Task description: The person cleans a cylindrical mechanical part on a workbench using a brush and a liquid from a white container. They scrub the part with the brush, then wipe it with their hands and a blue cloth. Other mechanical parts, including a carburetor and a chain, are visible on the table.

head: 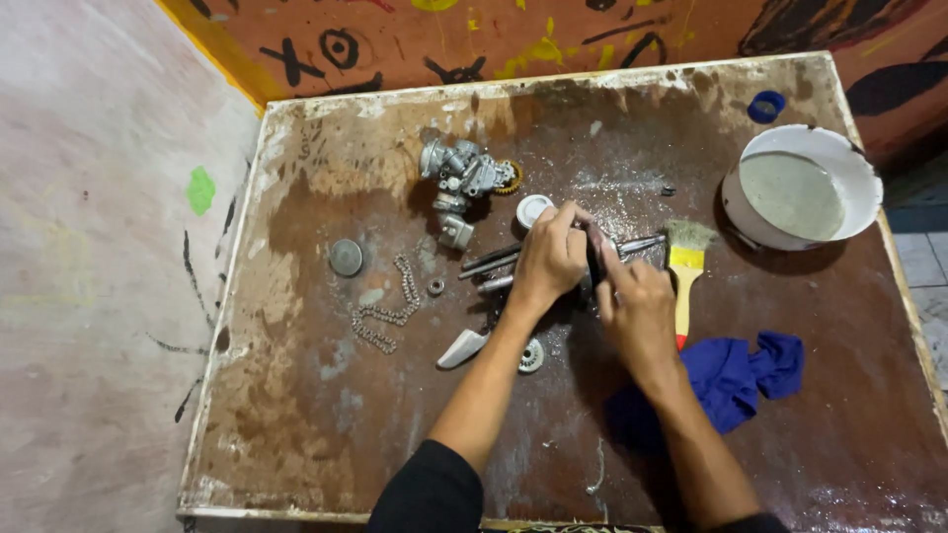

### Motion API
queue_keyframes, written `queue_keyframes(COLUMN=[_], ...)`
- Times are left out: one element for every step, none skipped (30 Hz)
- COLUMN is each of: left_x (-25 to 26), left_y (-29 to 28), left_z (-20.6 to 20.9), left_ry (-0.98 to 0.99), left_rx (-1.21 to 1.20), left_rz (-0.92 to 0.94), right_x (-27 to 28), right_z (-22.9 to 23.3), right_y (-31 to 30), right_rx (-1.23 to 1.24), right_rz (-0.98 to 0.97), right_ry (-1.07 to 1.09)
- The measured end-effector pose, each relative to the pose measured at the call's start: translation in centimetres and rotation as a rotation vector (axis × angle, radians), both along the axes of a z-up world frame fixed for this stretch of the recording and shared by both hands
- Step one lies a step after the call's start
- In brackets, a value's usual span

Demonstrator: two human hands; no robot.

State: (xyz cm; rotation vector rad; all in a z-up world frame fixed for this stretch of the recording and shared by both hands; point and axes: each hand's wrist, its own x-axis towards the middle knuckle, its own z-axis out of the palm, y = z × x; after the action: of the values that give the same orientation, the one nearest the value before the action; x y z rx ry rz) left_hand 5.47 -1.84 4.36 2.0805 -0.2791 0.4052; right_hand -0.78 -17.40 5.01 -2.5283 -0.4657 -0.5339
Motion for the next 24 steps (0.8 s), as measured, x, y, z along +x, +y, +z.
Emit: queue_keyframes(left_x=[-0.3,0.0,0.2,0.6,1.0,0.4,0.4,0.4,0.4,0.2,0.1,0.3,0.2,-0.5,-1.2,-1.8,-2.4,-2.4,-3.3,-4.0,-4.6,-4.8,-4.9,-5.2], left_y=[-0.1,-0.1,0.0,-0.1,-0.1,-0.2,-0.1,-0.1,-0.1,0.0,0.2,0.3,0.3,0.3,0.2,0.0,-0.1,-0.1,-0.3,-0.3,-0.4,-0.3,-0.2,-0.3], left_z=[-0.3,-0.3,-0.4,-0.5,-0.7,-1.4,-1.4,-1.4,-1.3,-1.1,-0.7,-0.2,0.6,1.2,1.7,1.2,0.8,0.5,0.9,1.3,1.7,1.3,0.9,0.4], left_ry=[-0.004,-0.037,-0.070,-0.081,-0.131,-0.155,-0.142,-0.113,-0.083,-0.082,0.009,0.090,0.084,0.062,0.041,0.054,-0.134,-0.336,-0.337,-0.246,-0.154,-0.158,-0.065,0.034], left_rx=[0.001,-0.025,-0.051,-0.050,-0.075,-0.105,-0.108,-0.106,-0.104,-0.109,-0.093,-0.073,-0.076,-0.107,-0.138,-0.144,0.029,0.207,0.205,0.294,0.381,0.382,0.407,0.431], left_rz=[-0.005,-0.005,-0.006,-0.010,-0.026,-0.034,-0.030,-0.012,0.005,0.009,0.000,-0.015,-0.017,-0.024,-0.031,-0.025,0.085,0.195,0.205,0.249,0.292,0.303,0.267,0.222], right_x=[-0.5,-0.6,-0.7,0.5,1.6,1.9,2.4,3.0,3.7,3.0,2.4,2.1,2.9,3.2,3.5,4.1,4.7,6.0,6.2,6.6,7.0,6.8,6.6,6.0], right_z=[-0.6,-1.2,-1.8,-0.9,-0.1,0.5,0.5,0.5,0.5,0.4,0.3,0.3,0.5,0.5,0.4,0.6,0.8,1.2,1.3,1.4,1.5,2.1,2.6,3.0], right_y=[-0.2,-0.3,-0.4,-0.2,0.0,0.2,0.1,-0.2,-0.4,-0.8,-1.3,-1.8,-2.3,-2.9,-3.5,-3.9,-4.3,-4.6,-5.0,-5.3,-5.5,-5.3,-5.0,-4.9], right_rx=[0.001,-0.013,-0.027,-0.025,-0.053,-0.084,-0.087,-0.064,-0.040,-0.045,-0.041,-0.035,-0.038,-0.059,-0.079,-0.082,-0.103,-0.124,-0.128,-0.033,0.063,0.064,0.017,-0.028], right_rz=[-0.005,0.001,0.007,0.004,0.013,0.031,0.035,0.071,0.107,0.111,0.155,0.193,0.192,0.224,0.257,0.262,0.213,0.166,0.175,0.163,0.151,0.161,0.276,0.384], right_ry=[-0.004,-0.015,-0.026,-0.038,-0.066,-0.070,-0.056,-0.047,-0.038,-0.036,-0.023,-0.020,-0.026,0.005,0.037,0.051,0.079,0.091,0.088,0.073,0.058,0.052,-0.022,-0.090])
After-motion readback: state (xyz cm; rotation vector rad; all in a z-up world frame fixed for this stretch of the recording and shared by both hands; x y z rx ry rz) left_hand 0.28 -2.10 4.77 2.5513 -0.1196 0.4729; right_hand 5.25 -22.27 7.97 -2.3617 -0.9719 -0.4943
